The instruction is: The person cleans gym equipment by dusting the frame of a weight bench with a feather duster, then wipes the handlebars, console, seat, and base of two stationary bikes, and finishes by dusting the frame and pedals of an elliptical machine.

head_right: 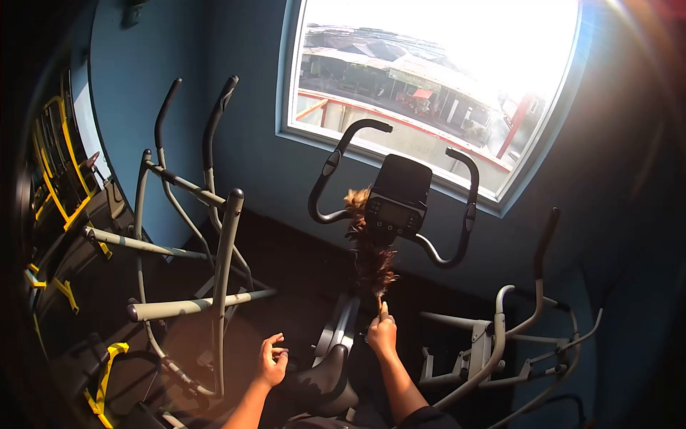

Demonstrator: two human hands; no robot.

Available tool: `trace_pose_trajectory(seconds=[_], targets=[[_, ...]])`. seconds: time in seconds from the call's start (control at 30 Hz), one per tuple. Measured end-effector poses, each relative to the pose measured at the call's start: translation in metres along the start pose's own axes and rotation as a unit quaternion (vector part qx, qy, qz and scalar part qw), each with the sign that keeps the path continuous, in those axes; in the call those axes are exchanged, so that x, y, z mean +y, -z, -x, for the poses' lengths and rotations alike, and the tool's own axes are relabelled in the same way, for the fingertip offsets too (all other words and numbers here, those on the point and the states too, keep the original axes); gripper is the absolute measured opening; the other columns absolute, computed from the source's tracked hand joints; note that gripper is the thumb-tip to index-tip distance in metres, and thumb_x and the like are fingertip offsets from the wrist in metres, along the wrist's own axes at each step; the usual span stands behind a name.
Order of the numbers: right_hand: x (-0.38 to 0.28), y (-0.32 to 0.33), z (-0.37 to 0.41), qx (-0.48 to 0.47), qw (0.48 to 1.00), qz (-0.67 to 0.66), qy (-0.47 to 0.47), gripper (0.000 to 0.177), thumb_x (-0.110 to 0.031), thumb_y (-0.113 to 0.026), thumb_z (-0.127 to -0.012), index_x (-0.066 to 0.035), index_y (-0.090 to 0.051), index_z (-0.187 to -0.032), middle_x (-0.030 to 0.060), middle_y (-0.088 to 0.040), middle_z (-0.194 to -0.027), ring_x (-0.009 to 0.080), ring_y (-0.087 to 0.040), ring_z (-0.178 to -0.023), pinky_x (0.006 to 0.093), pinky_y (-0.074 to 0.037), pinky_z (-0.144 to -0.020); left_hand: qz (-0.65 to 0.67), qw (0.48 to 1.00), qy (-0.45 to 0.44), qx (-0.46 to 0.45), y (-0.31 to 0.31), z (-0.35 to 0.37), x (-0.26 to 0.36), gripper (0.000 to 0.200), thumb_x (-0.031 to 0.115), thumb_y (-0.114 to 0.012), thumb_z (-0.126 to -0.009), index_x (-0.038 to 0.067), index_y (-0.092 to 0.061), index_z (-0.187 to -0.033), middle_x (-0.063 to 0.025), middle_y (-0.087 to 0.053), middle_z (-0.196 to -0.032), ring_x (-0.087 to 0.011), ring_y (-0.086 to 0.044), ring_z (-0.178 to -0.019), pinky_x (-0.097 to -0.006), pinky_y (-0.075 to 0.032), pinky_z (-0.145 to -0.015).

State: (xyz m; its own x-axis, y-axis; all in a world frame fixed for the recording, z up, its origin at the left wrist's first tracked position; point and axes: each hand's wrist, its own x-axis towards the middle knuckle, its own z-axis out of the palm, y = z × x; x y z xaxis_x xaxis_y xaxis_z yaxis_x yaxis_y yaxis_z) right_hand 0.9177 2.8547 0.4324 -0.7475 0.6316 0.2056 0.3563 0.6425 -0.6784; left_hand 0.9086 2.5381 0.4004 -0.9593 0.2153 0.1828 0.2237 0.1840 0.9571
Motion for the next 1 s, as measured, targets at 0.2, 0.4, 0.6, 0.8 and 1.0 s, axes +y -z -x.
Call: trace_pose_trajectory(seconds=[0.2,0.4,0.6,0.8,1.0], targets=[[-0.138,0.022,-0.042,-0.213,0.973,-0.077,-0.036,0.045,-0.009,-0.044,-0.098,0.002,-0.049,-0.142,0.0222,-0.068,-0.113,0.0303,-0.068,-0.101,0.0345,-0.050,-0.093,-0.008,0.999,0.027,-0.034,0.013,0.014,-0.008,0.049,0.000,-0.059,-0.088,0.007,-0.051,-0.136,-0.0121,-0.054,-0.127,-0.0144,-0.067,-0.089,-0.0274,-0.052,-0.076],[-0.200,0.053,-0.068,-0.218,0.793,-0.543,-0.167,0.038,-0.007,-0.035,-0.100,-0.021,-0.054,-0.129,-0.0061,-0.043,-0.078,0.0025,-0.035,-0.047,0.0208,-0.031,-0.040,-0.004,0.998,0.033,-0.054,0.012,0.015,-0.009,0.049,0.002,-0.062,-0.087,0.008,-0.053,-0.135,-0.0133,-0.056,-0.126,-0.0157,-0.068,-0.089,-0.0278,-0.053,-0.076],[-0.197,0.003,-0.052,-0.188,0.891,-0.411,-0.045,0.054,-0.004,-0.040,-0.099,-0.021,-0.043,-0.150,-0.0032,-0.050,-0.088,0.0066,-0.043,-0.057,0.0234,-0.041,-0.051,-0.020,0.996,0.031,-0.080,0.004,0.011,-0.001,0.049,0.002,-0.062,-0.087,0.008,-0.053,-0.134,-0.0135,-0.056,-0.126,-0.0182,-0.069,-0.091,-0.0295,-0.054,-0.077],[-0.121,-0.112,0.054,-0.026,0.955,-0.283,0.082,0.056,0.000,-0.044,-0.096,-0.004,-0.039,-0.152,0.0056,-0.060,-0.096,0.0110,-0.053,-0.077,0.0247,-0.047,-0.073,-0.080,0.991,0.034,-0.097,0.008,0.004,0.000,0.047,0.011,-0.059,-0.090,0.008,-0.051,-0.136,-0.0145,-0.056,-0.126,-0.0189,-0.068,-0.094,-0.0311,-0.054,-0.082],[-0.144,-0.097,0.050,0.001,0.925,-0.379,0.029,0.054,0.001,-0.042,-0.099,-0.005,-0.037,-0.153,-0.0045,-0.043,-0.077,0.0045,-0.039,-0.062,0.0201,-0.036,-0.056,-0.038,0.995,0.058,-0.077,0.022,0.013,0.001,0.048,0.009,-0.060,-0.088,0.008,-0.052,-0.135,-0.0147,-0.055,-0.128,-0.0190,-0.068,-0.094,-0.0316,-0.054,-0.082]])
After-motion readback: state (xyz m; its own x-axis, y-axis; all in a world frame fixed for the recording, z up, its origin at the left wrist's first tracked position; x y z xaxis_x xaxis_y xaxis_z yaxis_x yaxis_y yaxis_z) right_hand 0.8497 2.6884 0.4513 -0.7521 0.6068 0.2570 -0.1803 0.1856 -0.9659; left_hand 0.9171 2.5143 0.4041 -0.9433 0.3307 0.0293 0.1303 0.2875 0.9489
